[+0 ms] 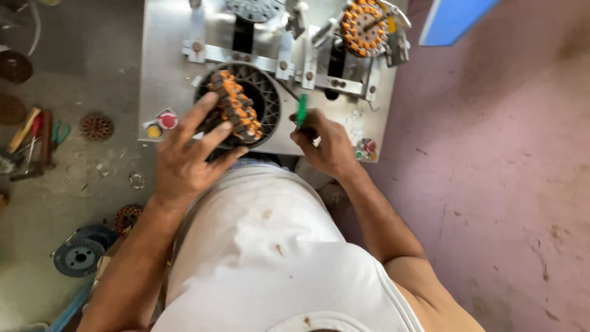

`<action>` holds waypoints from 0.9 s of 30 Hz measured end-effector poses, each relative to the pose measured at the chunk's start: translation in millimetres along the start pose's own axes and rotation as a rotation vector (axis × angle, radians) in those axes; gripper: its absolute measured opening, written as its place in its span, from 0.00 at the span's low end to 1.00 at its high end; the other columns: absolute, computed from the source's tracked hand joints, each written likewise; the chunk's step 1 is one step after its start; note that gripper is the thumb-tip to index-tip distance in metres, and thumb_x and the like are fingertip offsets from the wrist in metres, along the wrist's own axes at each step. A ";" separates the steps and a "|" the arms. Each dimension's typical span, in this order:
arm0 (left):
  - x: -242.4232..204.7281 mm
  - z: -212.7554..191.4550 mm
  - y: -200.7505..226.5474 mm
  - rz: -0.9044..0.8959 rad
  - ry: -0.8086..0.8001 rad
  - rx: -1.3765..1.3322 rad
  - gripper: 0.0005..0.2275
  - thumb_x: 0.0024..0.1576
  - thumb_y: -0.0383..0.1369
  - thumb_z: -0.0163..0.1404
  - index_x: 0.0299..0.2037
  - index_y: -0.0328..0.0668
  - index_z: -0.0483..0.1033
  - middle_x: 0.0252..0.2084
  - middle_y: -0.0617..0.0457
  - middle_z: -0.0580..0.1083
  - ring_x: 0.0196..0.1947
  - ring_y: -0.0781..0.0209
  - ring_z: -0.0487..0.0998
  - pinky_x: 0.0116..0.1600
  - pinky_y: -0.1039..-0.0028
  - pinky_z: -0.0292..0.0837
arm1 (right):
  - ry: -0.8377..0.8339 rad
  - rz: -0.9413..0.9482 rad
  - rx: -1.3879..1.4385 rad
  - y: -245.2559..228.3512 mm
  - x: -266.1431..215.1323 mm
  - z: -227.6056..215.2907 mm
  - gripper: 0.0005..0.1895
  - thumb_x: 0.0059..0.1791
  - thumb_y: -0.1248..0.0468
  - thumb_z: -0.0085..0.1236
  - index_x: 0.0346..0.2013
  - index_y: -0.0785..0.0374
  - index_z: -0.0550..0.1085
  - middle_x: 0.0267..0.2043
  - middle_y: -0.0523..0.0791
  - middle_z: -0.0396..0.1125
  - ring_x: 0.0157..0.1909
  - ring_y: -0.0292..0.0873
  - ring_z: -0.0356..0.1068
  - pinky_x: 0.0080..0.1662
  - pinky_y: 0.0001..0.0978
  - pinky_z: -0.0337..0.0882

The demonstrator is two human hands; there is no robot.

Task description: The person inserts small white rectangular pieces into the slots of a circular motor stator using a green-handled screwdriver to press them in. They repeatedly pick up pieces from the table and place them into the stator held in their left hand.

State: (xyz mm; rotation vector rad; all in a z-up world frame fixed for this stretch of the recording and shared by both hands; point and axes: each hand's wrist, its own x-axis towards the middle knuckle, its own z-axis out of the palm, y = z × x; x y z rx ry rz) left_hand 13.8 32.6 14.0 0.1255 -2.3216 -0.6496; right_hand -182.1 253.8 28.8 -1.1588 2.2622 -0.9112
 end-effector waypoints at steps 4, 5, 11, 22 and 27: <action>-6.7 0.5 8.7 -0.054 -0.011 0.030 0.22 0.60 0.42 0.67 0.56 0.42 0.71 0.67 0.39 0.68 0.69 0.45 0.69 0.69 0.55 0.75 | -0.131 0.290 -0.233 62.2 -17.0 41.4 0.18 0.49 0.63 0.62 0.54 0.57 0.75 0.41 0.53 0.75 0.43 0.58 0.74 0.44 0.52 0.72; -6.9 2.5 10.3 -0.065 -0.007 0.022 0.21 0.61 0.41 0.67 0.55 0.41 0.71 0.66 0.38 0.68 0.68 0.44 0.69 0.69 0.54 0.76 | -0.105 0.259 -0.225 77.3 -17.0 52.2 0.18 0.48 0.63 0.62 0.53 0.59 0.75 0.42 0.53 0.74 0.44 0.59 0.74 0.45 0.53 0.72; -1.5 6.2 24.9 0.002 -0.062 0.151 0.17 0.63 0.39 0.62 0.54 0.40 0.71 0.65 0.38 0.68 0.68 0.44 0.66 0.69 0.53 0.71 | -0.032 0.321 -0.148 143.9 -24.8 85.2 0.16 0.48 0.60 0.64 0.48 0.62 0.75 0.42 0.53 0.74 0.43 0.58 0.74 0.45 0.51 0.73; 6.5 22.7 65.5 -0.029 -0.040 0.233 0.15 0.60 0.36 0.64 0.49 0.40 0.72 0.60 0.38 0.68 0.64 0.41 0.68 0.66 0.50 0.71 | 0.342 0.262 -0.431 230.9 -36.8 -3.5 0.10 0.47 0.62 0.67 0.43 0.55 0.82 0.38 0.44 0.66 0.41 0.46 0.71 0.38 0.42 0.74; 12.6 38.5 85.1 0.011 0.036 0.185 0.14 0.67 0.34 0.64 0.55 0.42 0.72 0.61 0.42 0.70 0.66 0.47 0.70 0.69 0.59 0.70 | 0.266 0.222 -0.462 231.0 -26.4 -12.0 0.10 0.44 0.61 0.70 0.36 0.59 0.80 0.40 0.45 0.66 0.46 0.48 0.70 0.40 0.45 0.73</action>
